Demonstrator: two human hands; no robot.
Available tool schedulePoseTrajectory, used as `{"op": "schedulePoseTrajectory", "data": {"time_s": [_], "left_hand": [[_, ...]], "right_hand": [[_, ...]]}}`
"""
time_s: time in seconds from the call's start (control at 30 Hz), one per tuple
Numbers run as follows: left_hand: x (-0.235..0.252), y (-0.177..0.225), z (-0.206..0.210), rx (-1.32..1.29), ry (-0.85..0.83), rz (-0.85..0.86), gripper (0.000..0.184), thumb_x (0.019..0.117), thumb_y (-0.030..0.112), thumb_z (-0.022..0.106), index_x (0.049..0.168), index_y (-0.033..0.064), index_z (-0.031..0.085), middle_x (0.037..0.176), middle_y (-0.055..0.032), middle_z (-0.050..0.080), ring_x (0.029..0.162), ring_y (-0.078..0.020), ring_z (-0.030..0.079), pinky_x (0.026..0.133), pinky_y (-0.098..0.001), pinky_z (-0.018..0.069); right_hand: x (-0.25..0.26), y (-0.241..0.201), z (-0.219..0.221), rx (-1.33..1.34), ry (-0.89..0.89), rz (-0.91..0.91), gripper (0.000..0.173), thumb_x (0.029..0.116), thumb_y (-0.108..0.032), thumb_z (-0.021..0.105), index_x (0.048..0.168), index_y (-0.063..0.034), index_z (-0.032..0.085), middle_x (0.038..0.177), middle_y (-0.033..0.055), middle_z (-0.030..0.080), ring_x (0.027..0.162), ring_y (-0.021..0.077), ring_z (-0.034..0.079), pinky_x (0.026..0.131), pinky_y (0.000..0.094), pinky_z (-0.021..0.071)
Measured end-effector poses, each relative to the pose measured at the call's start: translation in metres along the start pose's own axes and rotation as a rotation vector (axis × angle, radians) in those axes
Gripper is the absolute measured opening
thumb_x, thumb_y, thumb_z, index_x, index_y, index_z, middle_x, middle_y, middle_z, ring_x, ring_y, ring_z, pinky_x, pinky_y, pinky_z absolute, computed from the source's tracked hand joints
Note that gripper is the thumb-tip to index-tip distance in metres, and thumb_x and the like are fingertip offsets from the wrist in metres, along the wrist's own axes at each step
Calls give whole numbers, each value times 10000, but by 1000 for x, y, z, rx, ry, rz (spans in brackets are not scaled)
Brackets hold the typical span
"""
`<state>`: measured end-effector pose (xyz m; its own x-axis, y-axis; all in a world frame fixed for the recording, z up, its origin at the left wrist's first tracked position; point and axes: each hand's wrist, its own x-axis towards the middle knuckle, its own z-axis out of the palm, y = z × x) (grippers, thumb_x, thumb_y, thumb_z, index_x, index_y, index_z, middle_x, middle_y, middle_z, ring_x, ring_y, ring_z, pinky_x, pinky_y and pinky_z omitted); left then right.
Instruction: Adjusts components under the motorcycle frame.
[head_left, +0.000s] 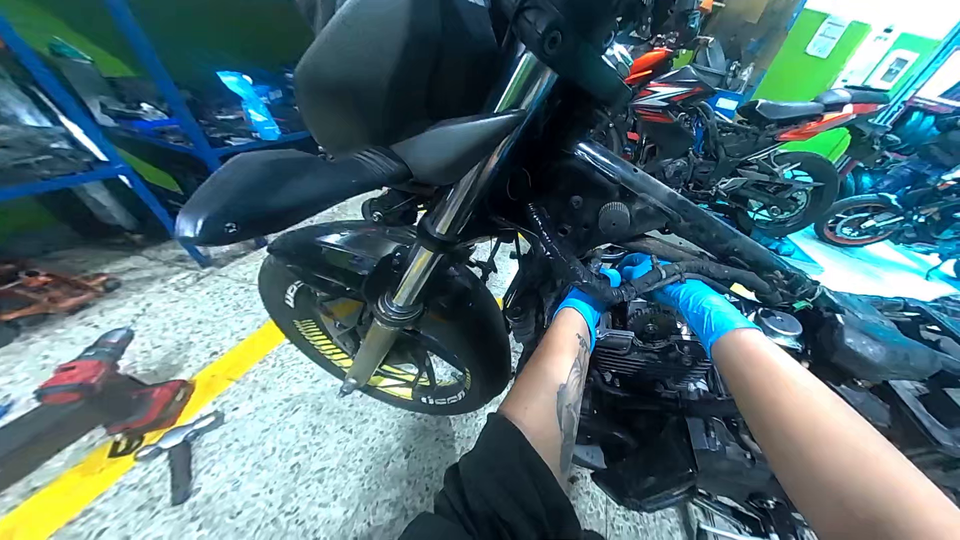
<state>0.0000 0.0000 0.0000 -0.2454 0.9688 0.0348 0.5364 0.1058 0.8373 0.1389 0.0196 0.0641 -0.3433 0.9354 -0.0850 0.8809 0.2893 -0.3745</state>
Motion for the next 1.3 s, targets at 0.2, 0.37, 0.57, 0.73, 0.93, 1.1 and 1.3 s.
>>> {"op": "schedulePoseTrajectory", "data": {"time_s": [0.2,0.37,0.57,0.73,0.93,1.1,1.3], "left_hand": [[-6,-1,3,27,-15,-39,482,1031,226,605,1421,-44,518,1442,-234,547,1383,-315,492,1161,-442,365],[-10,1,5,98,12,-37,489,1047,225,580,1445,-44,490,1466,-240,525,1401,-338,471,1165,-469,357],[7,-16,17,180,22,46,358,1061,218,543,1331,-7,612,1378,-226,599,1342,-360,528,1120,-515,406],[19,-28,27,-89,139,104,320,1028,186,596,1308,33,615,1313,-182,636,1261,-304,586,1067,-479,465],[5,-12,18,-195,139,57,429,1026,143,598,1423,9,505,1368,-228,593,1299,-326,559,1091,-478,445],[3,-16,19,-124,107,96,416,1035,153,590,1417,-1,533,1441,-212,557,1378,-321,500,1147,-468,389],[-4,0,8,-62,57,45,414,1046,199,580,1405,-5,552,1430,-199,571,1375,-290,505,1160,-436,372]], "right_hand": [[3,4,2,122,9,122,339,1079,-195,537,1353,-10,612,1407,202,601,1352,298,537,1142,471,377],[0,0,0,107,13,101,329,1082,-165,524,1354,-3,614,1415,196,599,1359,281,533,1148,441,368],[-1,-1,0,57,11,76,328,1080,-176,529,1347,-11,621,1408,198,604,1357,295,535,1142,460,376],[-2,0,3,145,36,71,324,1072,-158,544,1348,-4,614,1404,191,605,1345,270,540,1145,433,375],[3,7,4,-19,2,-65,339,1092,-134,484,1384,1,590,1431,210,586,1373,306,522,1154,455,369],[3,6,1,-244,-69,-90,359,1111,-127,424,1387,36,585,1453,245,563,1407,371,486,1167,506,341],[48,31,18,-234,5,-195,361,1073,-218,531,1386,-56,610,1424,187,605,1364,323,542,1138,508,394]]}}
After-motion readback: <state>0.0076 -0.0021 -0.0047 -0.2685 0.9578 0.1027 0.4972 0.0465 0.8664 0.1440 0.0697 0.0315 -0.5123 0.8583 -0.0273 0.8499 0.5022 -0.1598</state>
